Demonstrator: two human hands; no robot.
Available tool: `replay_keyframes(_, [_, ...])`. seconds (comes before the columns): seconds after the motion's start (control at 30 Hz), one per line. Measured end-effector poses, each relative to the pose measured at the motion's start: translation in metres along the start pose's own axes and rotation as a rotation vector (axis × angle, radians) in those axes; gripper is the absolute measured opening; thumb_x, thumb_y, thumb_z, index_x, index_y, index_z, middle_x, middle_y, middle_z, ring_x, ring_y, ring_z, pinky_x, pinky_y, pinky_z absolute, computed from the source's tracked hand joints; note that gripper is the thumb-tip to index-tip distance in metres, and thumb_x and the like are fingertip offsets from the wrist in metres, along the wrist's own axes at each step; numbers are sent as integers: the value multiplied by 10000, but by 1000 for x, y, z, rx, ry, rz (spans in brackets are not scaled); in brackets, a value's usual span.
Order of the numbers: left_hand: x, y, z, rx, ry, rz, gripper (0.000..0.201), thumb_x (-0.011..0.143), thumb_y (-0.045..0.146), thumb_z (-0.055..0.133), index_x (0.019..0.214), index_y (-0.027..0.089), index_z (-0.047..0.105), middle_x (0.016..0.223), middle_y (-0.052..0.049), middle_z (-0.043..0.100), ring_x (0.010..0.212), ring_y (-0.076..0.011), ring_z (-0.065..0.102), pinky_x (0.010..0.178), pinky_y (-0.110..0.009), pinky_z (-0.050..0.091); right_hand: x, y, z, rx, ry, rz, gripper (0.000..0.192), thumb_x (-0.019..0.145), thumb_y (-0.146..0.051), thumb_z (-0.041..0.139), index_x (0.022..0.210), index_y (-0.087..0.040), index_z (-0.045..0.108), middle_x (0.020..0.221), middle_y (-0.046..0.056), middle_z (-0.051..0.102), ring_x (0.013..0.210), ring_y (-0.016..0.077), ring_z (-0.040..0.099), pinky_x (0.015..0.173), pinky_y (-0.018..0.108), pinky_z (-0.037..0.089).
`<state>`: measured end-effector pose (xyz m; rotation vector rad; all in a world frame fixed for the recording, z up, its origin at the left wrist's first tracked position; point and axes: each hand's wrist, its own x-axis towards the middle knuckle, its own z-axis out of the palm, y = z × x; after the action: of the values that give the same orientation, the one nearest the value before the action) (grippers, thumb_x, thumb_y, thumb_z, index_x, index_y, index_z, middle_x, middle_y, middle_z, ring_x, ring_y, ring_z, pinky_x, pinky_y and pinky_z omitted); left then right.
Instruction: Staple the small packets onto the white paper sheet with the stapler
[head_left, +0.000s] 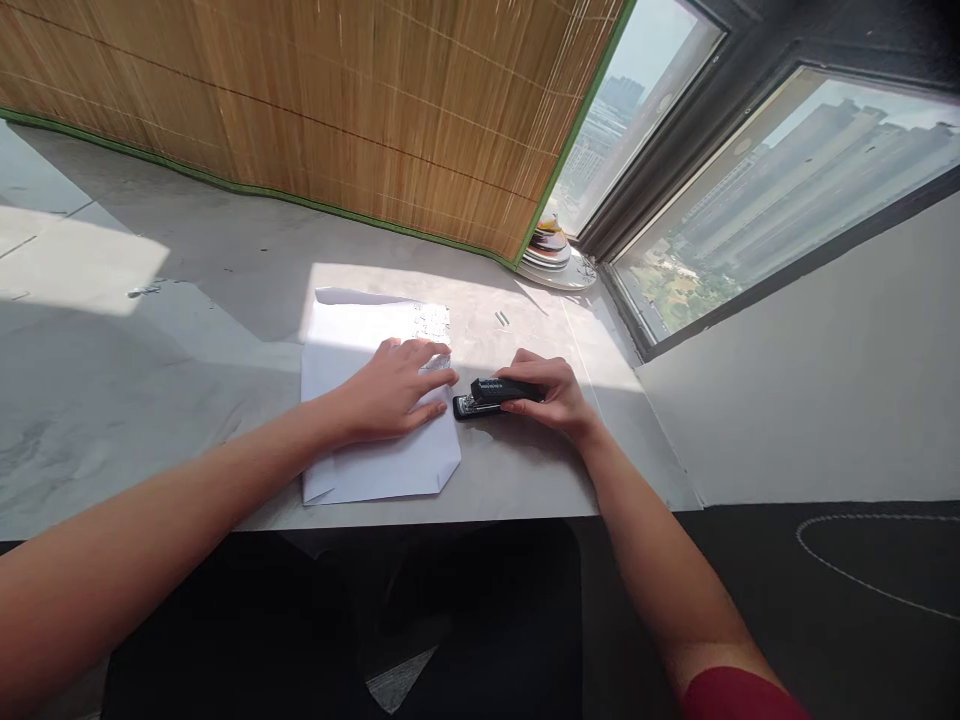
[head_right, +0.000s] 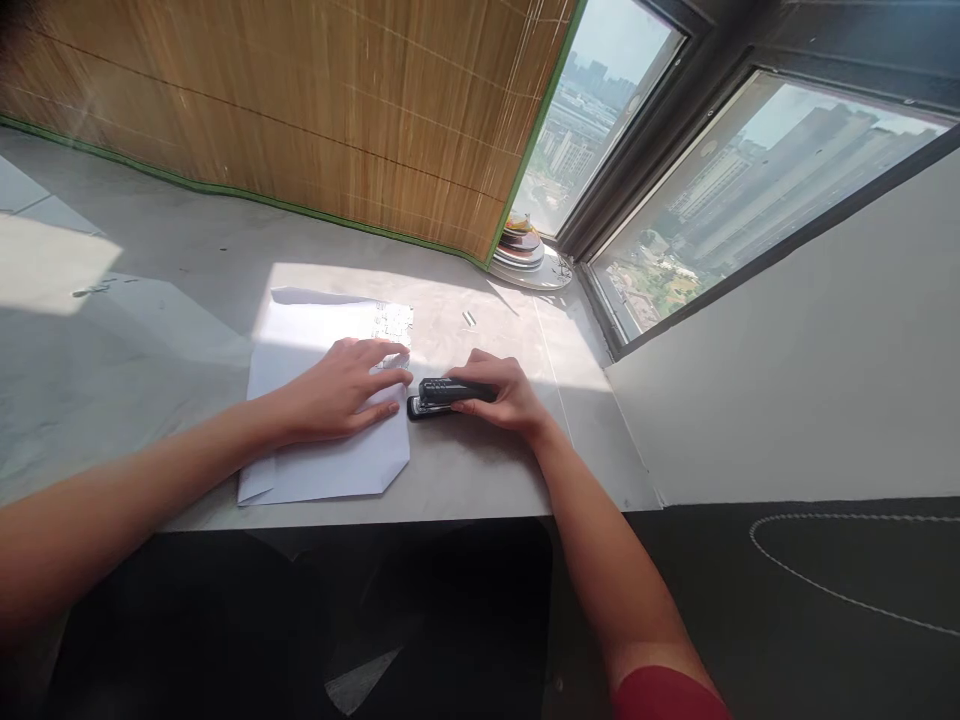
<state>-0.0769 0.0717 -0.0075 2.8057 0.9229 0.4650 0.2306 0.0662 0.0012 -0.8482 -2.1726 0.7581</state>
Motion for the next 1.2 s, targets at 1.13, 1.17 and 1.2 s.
replay_keyframes(1.13, [-9,1,2,-167,-137,65,539,1020,553,609,1543,470,508,1743,-10,302,1603,-395,248,1275,-655,212,8,2,7,-187,-19,-149,470,1016,-272,634,1480,-347,628,1104,50,745,934,229,620,869,424,511])
replay_keyframes(1.17, [-8,3,3,-150,-136,59,535,1027,558,595,1546,467,504,1748,-14,291,1604,-400,242,1274,-662,203,8,1,7,-193,-19,-159,471,1017,-265,630,1481,-347,627,1100,50,744,935,228,618,868,420,508])
replay_keyframes(1.2, [-7,5,3,-136,-136,56,531,1031,561,585,1547,466,503,1750,-19,283,1603,-404,240,1272,-668,196,8,0,8,-204,-10,-165,468,1019,-260,624,1479,-346,628,1094,49,744,931,227,616,865,418,506])
